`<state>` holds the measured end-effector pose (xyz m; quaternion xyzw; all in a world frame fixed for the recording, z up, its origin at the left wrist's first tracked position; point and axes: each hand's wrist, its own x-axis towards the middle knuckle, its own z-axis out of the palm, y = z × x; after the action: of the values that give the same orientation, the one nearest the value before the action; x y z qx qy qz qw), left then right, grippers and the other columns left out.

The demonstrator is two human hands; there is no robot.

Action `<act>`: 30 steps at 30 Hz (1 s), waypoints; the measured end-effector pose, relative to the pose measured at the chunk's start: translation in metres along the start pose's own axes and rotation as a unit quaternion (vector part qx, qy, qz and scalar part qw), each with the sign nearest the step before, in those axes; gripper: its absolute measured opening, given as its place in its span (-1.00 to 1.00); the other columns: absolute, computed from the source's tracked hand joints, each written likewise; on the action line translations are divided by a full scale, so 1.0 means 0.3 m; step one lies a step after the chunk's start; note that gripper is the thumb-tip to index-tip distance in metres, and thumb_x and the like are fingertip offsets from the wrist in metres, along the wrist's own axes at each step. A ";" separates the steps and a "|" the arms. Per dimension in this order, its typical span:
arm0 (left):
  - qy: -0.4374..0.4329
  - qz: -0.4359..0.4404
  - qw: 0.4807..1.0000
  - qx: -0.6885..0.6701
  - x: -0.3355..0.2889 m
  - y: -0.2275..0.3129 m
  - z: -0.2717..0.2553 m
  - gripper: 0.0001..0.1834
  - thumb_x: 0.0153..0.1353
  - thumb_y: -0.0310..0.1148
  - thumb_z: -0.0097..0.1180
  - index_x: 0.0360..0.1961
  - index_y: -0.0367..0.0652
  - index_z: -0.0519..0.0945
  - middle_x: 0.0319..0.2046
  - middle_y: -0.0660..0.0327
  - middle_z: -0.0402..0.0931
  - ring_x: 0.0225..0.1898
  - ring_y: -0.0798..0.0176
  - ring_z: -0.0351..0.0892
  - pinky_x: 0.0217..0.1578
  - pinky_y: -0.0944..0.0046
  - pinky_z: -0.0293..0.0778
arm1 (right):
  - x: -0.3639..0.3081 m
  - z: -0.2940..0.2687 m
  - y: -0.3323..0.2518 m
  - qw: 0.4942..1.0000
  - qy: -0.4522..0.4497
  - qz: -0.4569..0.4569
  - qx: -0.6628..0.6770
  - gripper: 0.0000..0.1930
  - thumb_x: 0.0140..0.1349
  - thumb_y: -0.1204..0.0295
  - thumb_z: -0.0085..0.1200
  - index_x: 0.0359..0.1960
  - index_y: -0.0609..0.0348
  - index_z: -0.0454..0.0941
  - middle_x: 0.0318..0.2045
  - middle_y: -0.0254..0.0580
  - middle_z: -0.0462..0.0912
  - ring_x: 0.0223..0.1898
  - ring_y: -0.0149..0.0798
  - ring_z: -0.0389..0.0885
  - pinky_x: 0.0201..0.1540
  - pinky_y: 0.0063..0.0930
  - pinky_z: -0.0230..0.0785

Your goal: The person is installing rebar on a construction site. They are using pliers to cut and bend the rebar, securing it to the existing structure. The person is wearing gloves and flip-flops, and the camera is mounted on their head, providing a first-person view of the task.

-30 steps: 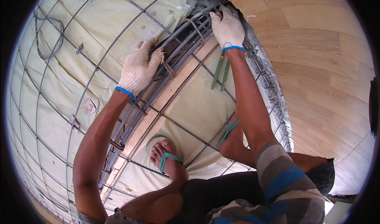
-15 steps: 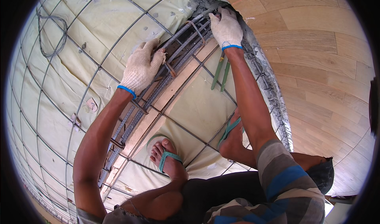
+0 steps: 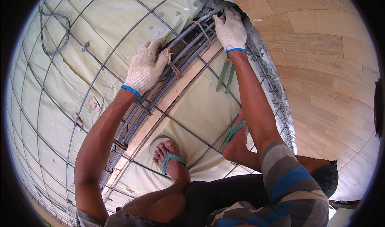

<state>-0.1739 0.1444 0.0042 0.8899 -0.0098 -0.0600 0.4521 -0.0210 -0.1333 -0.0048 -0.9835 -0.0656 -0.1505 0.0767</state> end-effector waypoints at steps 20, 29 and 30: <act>-0.003 -0.002 1.000 -0.007 -0.003 0.007 -0.011 -0.44 0.55 -0.11 0.06 0.31 -0.38 0.54 0.18 -0.26 0.59 0.20 -0.28 0.63 0.24 -0.04 0.50 | -0.030 -0.035 -0.002 0.998 0.022 0.006 0.054 -0.49 0.46 0.20 0.17 0.27 0.36 0.58 0.10 0.14 0.71 0.30 0.14 0.56 0.30 -0.01 0.48; 0.049 0.028 0.997 -0.050 0.153 0.059 -0.030 -0.41 0.55 -0.04 0.03 0.34 -0.33 0.55 0.15 -0.21 0.65 0.15 -0.22 0.70 0.22 0.00 0.53 | -0.115 -0.084 -0.076 0.995 0.036 -0.057 0.068 -0.50 0.38 0.32 0.28 0.27 0.34 0.54 0.33 0.17 0.56 0.34 0.15 0.55 0.32 -0.08 0.52; 0.045 0.041 0.997 -0.054 0.198 0.085 -0.021 -0.40 0.56 -0.02 0.01 0.33 -0.33 0.56 0.12 -0.22 0.67 0.16 -0.21 0.70 0.22 0.00 0.54 | -0.120 -0.085 -0.083 0.996 0.030 -0.055 0.068 -0.49 0.37 0.33 0.29 0.27 0.35 0.54 0.33 0.17 0.56 0.34 0.15 0.55 0.31 -0.08 0.52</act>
<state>-0.1133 0.1301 0.0224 0.8648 -0.0221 -0.0017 0.5016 -0.0660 -0.1172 0.0116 -0.9659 -0.1272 -0.1793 0.1370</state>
